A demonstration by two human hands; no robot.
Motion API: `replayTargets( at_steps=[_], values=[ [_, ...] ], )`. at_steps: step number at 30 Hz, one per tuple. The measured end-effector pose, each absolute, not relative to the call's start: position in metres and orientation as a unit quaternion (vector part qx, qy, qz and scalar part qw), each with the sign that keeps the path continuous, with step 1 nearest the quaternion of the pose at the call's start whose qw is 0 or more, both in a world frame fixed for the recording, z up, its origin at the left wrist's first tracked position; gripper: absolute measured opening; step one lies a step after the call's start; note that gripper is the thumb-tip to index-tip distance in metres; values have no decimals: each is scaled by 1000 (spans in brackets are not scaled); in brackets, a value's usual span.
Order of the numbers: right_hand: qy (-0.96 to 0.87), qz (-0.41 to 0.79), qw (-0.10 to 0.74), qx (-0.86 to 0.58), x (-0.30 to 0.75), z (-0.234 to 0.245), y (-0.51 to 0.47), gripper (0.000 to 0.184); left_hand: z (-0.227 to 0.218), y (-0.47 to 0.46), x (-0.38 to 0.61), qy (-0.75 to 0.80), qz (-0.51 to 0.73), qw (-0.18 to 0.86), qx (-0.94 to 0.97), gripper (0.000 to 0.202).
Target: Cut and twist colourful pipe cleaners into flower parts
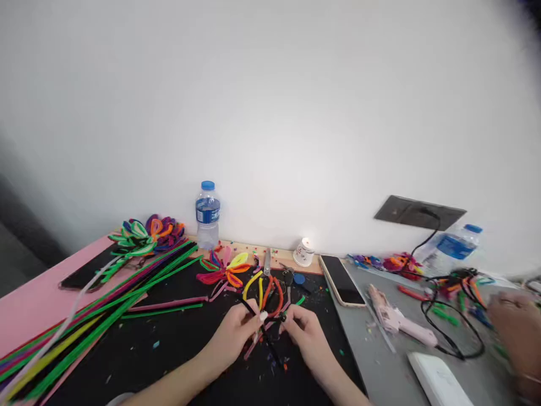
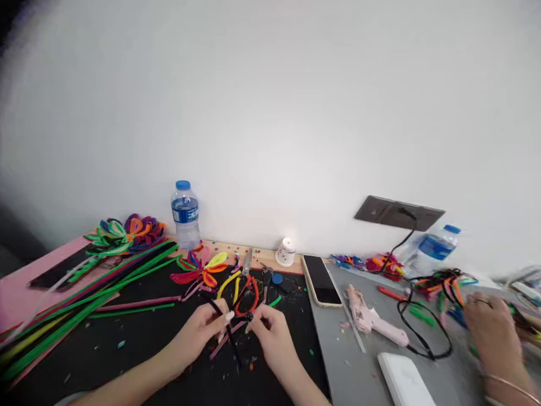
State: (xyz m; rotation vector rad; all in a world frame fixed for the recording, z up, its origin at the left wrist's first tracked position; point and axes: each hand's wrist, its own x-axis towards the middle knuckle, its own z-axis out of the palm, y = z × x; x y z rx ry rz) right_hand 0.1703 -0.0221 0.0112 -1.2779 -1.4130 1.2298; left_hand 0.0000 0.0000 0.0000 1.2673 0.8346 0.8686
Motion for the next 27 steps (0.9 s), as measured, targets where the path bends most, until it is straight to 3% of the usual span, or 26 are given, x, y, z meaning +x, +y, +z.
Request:
replayTargets(
  at_steps=[12, 18, 27],
  values=[
    [-495, 580, 446, -470, 174, 5, -23, 31, -4, 1, 1, 363, 371, 661, 542, 30],
    [-474, 590, 457, -467, 179, 3, -20, 29, 0, 0, 0, 371, 376, 621, 579, 29],
    [-475, 616, 429, -460, 178, 2, -21, 30, -7, 1, 1, 387, 376, 610, 580, 21]
  ],
)
